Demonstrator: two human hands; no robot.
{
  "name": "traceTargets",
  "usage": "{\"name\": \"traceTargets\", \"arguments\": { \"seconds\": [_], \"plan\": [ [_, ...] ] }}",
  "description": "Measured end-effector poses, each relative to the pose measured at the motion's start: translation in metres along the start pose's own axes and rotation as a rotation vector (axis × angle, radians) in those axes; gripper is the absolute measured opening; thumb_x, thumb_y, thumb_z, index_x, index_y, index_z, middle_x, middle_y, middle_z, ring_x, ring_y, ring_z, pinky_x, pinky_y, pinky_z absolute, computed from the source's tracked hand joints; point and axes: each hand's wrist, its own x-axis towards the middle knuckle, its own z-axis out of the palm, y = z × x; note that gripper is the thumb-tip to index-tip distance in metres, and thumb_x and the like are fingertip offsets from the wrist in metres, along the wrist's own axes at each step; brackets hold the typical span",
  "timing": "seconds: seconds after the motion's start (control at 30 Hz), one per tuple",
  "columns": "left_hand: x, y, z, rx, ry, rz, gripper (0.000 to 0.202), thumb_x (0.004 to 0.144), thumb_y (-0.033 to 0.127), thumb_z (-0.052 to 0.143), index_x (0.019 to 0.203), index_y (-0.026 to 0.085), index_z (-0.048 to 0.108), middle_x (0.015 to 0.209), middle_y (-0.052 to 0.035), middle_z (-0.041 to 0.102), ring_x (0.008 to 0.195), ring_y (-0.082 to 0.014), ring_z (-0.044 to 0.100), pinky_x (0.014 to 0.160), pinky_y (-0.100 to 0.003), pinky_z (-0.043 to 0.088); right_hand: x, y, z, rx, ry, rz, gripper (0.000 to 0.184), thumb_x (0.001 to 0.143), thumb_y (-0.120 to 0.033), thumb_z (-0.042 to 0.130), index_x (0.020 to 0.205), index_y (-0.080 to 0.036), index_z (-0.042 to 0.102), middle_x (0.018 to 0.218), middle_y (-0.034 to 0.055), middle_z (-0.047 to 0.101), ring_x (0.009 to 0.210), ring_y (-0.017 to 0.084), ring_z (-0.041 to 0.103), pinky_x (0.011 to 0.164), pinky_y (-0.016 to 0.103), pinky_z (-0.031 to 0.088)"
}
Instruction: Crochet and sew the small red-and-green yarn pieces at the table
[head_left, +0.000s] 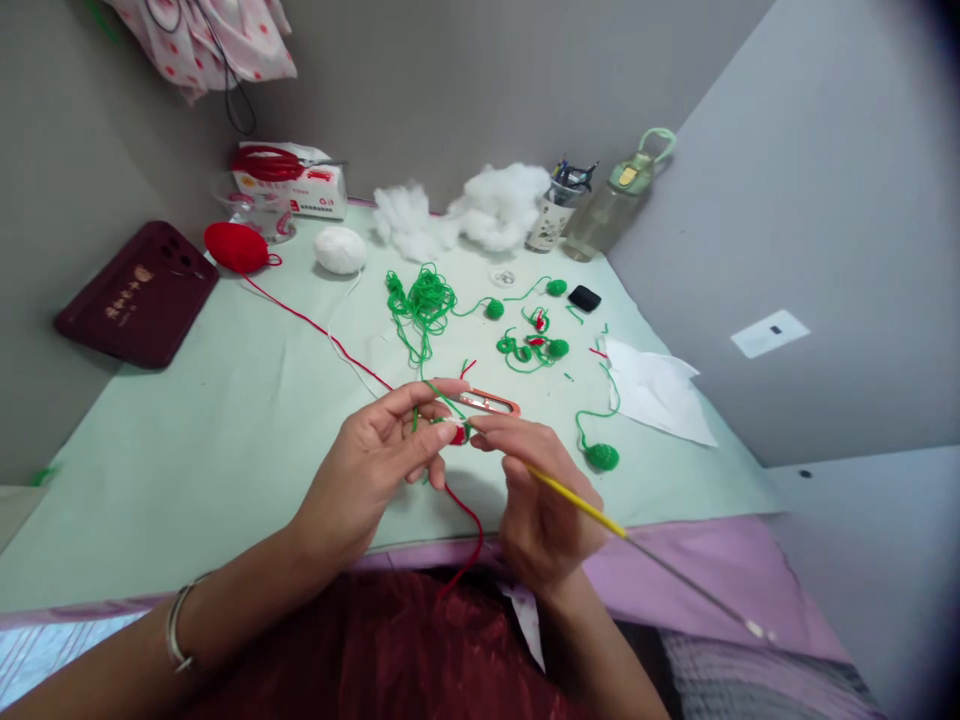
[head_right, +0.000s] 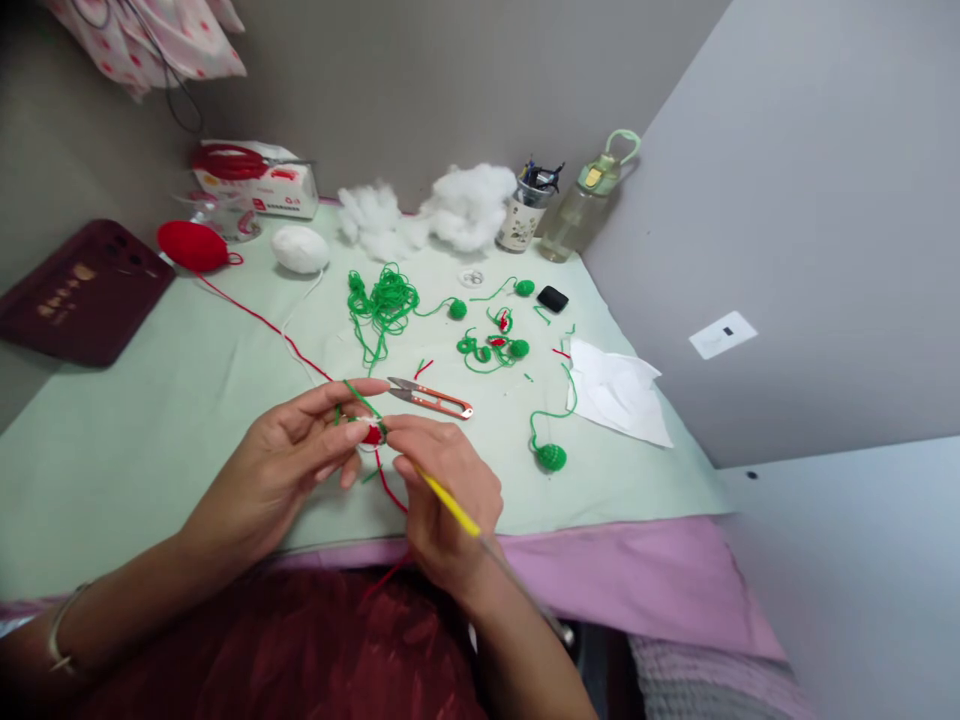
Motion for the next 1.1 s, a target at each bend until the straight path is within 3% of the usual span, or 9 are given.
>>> {"name": "traceTargets", "arguments": {
  "seconds": [0.27, 0.47, 0.57, 0.73, 0.97, 1.1],
  "plan": [
    [-0.0015, 0.0025, 0.0017, -0.046, -0.032, -0.030, 0.027, 0.084, 0.028, 0.072, 0.110, 0.021, 0.074, 0.088, -0.0020, 0.066, 0.052, -0.0045, 0.046, 0.052, -0.021, 0.040, 0.0037, -0.0043, 0.0019, 0.163, 0.099, 0.119, 0.024, 0.098, -0.013, 0.047, 0.106, -0.022, 0.068, 0.094, 0.0054, 0.075, 0.083, 0.020, 0.073, 0.074, 0.039, 0.061],
    [-0.0001, 0.0052, 0.0021, -0.135, 0.014, -0.063, 0.030, 0.080, 0.026, 0.075, 0.109, 0.017, 0.075, 0.080, -0.0007, 0.064, 0.050, -0.0038, 0.037, 0.053, -0.021, 0.045, 0.0032, -0.0050, 0.0027, 0.227, 0.092, 0.153, 0.024, 0.100, -0.017, 0.046, 0.105, -0.022, 0.068, 0.097, 0.0063, 0.076, 0.082, 0.019, 0.072, 0.071, 0.038, 0.061],
    [-0.0002, 0.0046, 0.0014, -0.099, 0.006, -0.056, 0.028, 0.081, 0.027, 0.074, 0.108, 0.020, 0.075, 0.079, 0.0002, 0.063, 0.051, -0.0044, 0.041, 0.054, -0.021, 0.044, 0.0043, -0.0043, 0.0016, 0.244, 0.069, 0.156, 0.023, 0.100, -0.017, 0.046, 0.104, -0.022, 0.068, 0.096, 0.0060, 0.075, 0.085, 0.020, 0.072, 0.074, 0.039, 0.060],
    [-0.0021, 0.0008, 0.0001, 0.048, 0.044, 0.033, 0.028, 0.082, 0.029, 0.074, 0.109, 0.023, 0.075, 0.085, -0.0005, 0.065, 0.056, -0.0068, 0.052, 0.055, -0.021, 0.041, 0.0061, -0.0029, -0.0005, 0.200, 0.024, 0.139, 0.023, 0.099, -0.015, 0.047, 0.103, -0.023, 0.068, 0.095, 0.0053, 0.075, 0.086, 0.020, 0.072, 0.077, 0.039, 0.060],
    [-0.0025, 0.0033, 0.0027, 0.184, 0.098, 0.121, 0.026, 0.081, 0.025, 0.074, 0.106, 0.023, 0.076, 0.062, 0.0038, 0.057, 0.055, -0.0100, 0.054, 0.060, -0.023, 0.046, 0.0034, -0.0014, -0.0018, 0.079, -0.043, 0.037, 0.023, 0.097, -0.013, 0.048, 0.109, -0.022, 0.066, 0.096, 0.0063, 0.075, 0.093, 0.021, 0.072, 0.079, 0.041, 0.060],
    [-0.0027, 0.0037, 0.0042, 0.233, 0.155, 0.190, 0.023, 0.078, 0.021, 0.075, 0.101, 0.022, 0.077, 0.068, 0.0027, 0.060, 0.055, -0.0086, 0.052, 0.058, -0.022, 0.046, -0.0017, 0.0030, -0.0017, 0.026, -0.084, -0.039, 0.023, 0.096, -0.014, 0.051, 0.112, -0.022, 0.065, 0.105, 0.0094, 0.074, 0.096, 0.021, 0.072, 0.077, 0.038, 0.062]
  ]
}}
